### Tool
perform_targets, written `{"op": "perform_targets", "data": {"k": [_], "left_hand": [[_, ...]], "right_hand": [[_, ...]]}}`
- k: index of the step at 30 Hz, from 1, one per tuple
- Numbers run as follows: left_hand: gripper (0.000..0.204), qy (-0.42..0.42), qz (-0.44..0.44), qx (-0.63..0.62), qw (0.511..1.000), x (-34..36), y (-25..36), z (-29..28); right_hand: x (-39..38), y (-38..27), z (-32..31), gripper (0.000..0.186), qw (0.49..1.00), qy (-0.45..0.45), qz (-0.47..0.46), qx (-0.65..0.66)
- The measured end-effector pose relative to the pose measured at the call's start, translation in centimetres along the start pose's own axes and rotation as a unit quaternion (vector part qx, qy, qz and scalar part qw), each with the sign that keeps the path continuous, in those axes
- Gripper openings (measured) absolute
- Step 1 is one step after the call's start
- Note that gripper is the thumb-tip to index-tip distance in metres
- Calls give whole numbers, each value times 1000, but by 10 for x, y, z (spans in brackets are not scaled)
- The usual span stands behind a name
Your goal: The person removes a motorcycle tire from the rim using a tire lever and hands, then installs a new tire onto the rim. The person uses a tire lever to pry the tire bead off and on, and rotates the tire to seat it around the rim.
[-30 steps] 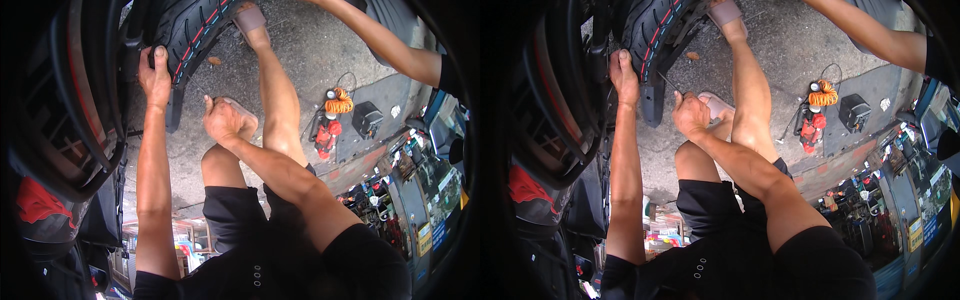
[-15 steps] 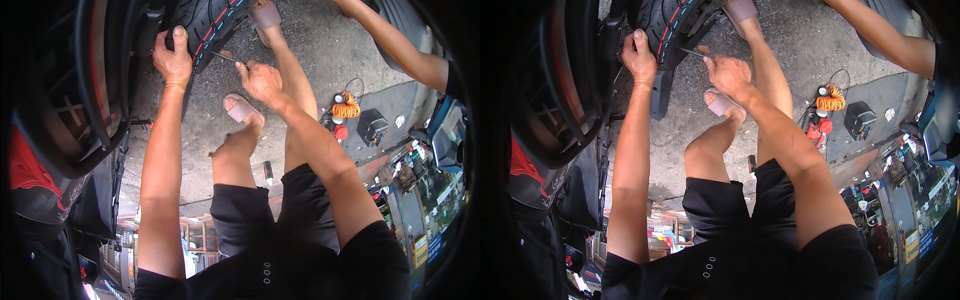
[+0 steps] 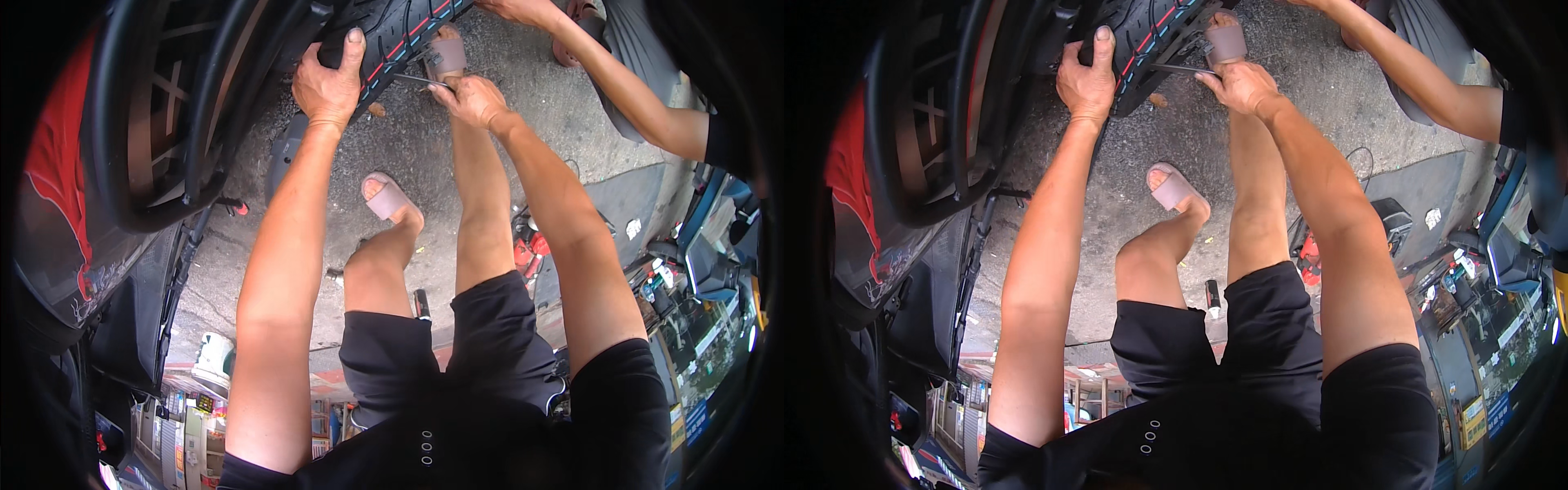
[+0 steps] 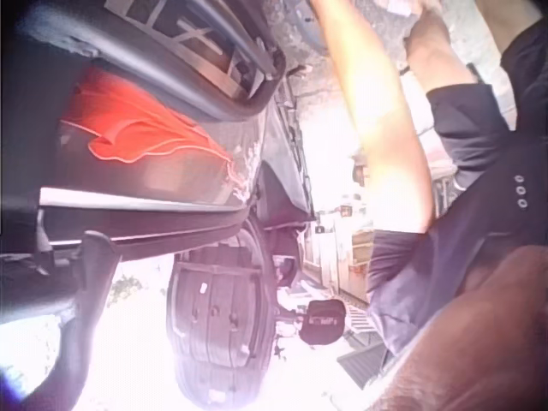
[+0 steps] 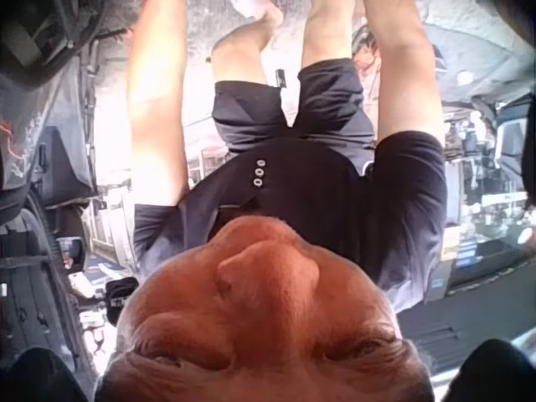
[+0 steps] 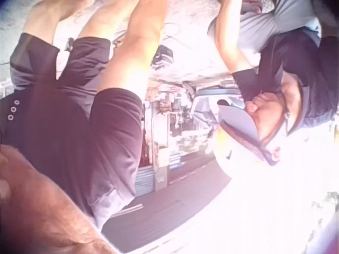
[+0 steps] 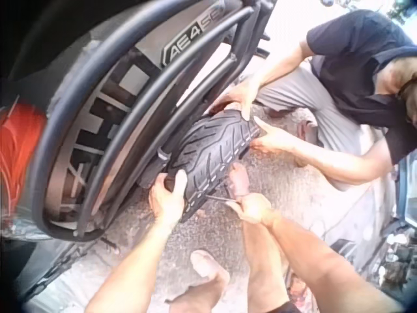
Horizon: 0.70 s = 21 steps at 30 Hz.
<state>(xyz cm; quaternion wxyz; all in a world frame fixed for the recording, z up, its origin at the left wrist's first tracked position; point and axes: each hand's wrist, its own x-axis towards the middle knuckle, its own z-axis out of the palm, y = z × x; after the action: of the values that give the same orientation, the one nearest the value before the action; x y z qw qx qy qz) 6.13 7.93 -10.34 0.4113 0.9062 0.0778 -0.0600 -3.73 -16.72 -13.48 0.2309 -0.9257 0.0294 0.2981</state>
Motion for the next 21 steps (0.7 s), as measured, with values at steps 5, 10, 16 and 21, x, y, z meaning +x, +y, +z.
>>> {"op": "perform_targets", "data": {"k": [5,10,16,21], "left_hand": [[110,21,-11,11,1000,-1,0,2],[104,19,-11,25,999,-8,-5,-4],[91,30,-2,19,999,-17,9,-2],[80,60,34,45,997,-43,15,9]], "right_hand": [[-135,103,-37,55,978,-71,154,-118],[-218,59,-57,47,990,-8,135,-27],[-196,-8,-44,48,951,131,120,252],[-124,-71,-49,38,759,152,192,603]]}}
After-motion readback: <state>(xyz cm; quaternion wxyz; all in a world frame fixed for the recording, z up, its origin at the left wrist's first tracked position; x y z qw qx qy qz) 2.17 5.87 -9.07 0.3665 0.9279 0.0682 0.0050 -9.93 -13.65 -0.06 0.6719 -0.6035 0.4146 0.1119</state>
